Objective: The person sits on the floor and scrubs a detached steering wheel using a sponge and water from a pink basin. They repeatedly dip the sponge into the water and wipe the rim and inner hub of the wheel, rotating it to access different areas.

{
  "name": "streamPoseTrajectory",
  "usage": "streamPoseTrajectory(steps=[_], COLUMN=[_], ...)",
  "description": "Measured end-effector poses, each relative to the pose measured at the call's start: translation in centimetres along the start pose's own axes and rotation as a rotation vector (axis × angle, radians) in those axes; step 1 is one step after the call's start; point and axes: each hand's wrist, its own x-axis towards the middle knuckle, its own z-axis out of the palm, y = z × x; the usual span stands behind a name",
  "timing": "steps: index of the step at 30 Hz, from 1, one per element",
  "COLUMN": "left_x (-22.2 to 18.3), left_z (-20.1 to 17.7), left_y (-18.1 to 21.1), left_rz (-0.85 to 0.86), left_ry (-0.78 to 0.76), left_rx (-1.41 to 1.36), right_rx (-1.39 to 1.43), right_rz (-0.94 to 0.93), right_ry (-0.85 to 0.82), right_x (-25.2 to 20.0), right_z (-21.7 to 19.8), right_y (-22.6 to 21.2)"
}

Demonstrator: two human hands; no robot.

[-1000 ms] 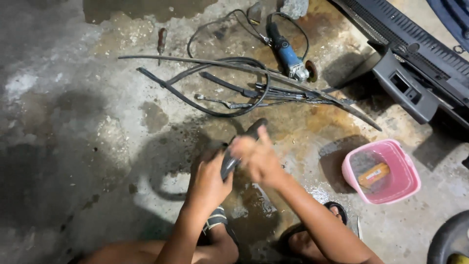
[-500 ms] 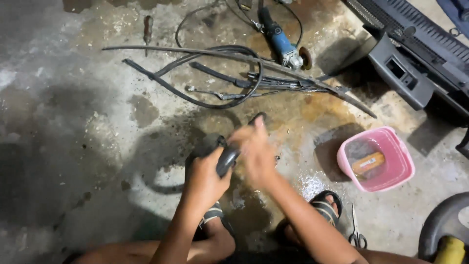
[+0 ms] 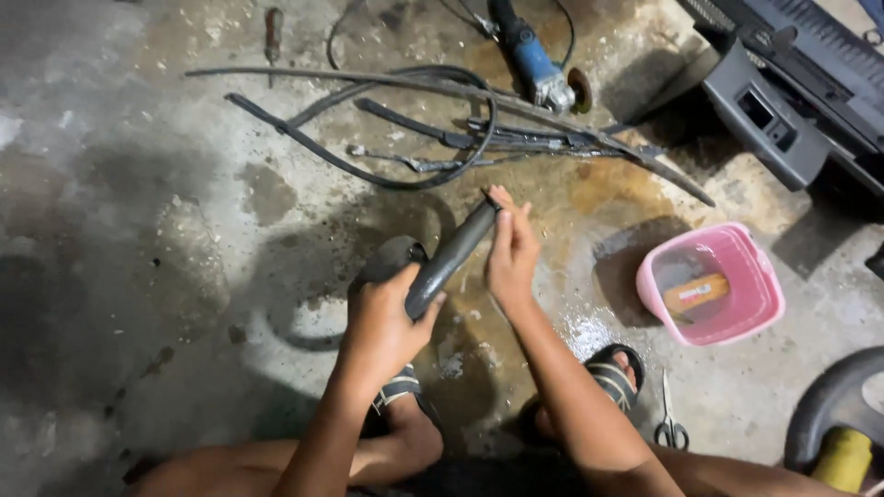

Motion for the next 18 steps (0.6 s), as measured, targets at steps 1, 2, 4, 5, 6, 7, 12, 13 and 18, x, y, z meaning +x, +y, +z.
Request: streamPoseTrajectory(steps=[1, 2, 4, 5, 6, 7, 12, 13, 18], left_x=[-0.3, 0.1, 0.9, 0.7, 0.8, 0.8, 0.4, 0.6, 0.3], left_z=[0.2, 0.1, 0.4, 0.6, 0.2, -0.2, -1.8, -2.0, -2.4], left_y=[-0.2, -0.5, -1.0, -1.3, -0.8, -0.3, -1.4, -2.0, -3.3], left_rz=[-0.007, 0.004, 0.013, 0.006, 0.005, -0.016, -0.003, 0.006, 0.048], left_ry=[-0.013, -0.006, -0.004, -0.012, -0.012, -0.009, -0.016, -0.041, -0.036], left_rx=[0.004, 0.012, 0.004, -0.002, 0.001, -0.039, -0.105, -0.113, -0.168], right_rx=[0.028, 0.064, 0.090, 0.115, 0.118, 0.060, -0.194, -0.407, -0.943], right_rz=[-0.030, -0.085, -0.238, -0.372, -0.371, -0.076, 0.410, 0.246, 0.371], right_ry=[0.010, 0.026, -0.029, -0.092, -0.091, 0.001, 0.137, 0.177, 0.414], right_x=[-2.3, -3.6, -3.6, -4.2, -2.0, 0.2, 3.5, 4.6, 2.7], right_z=[0.0, 0.6, 1.2, 1.3, 1.4, 1.4, -7.8, -11.7, -31.1], right_y=[0.8, 1.9, 0.0, -1.1, -0.6, -0.1, 13.6, 15.8, 24.8])
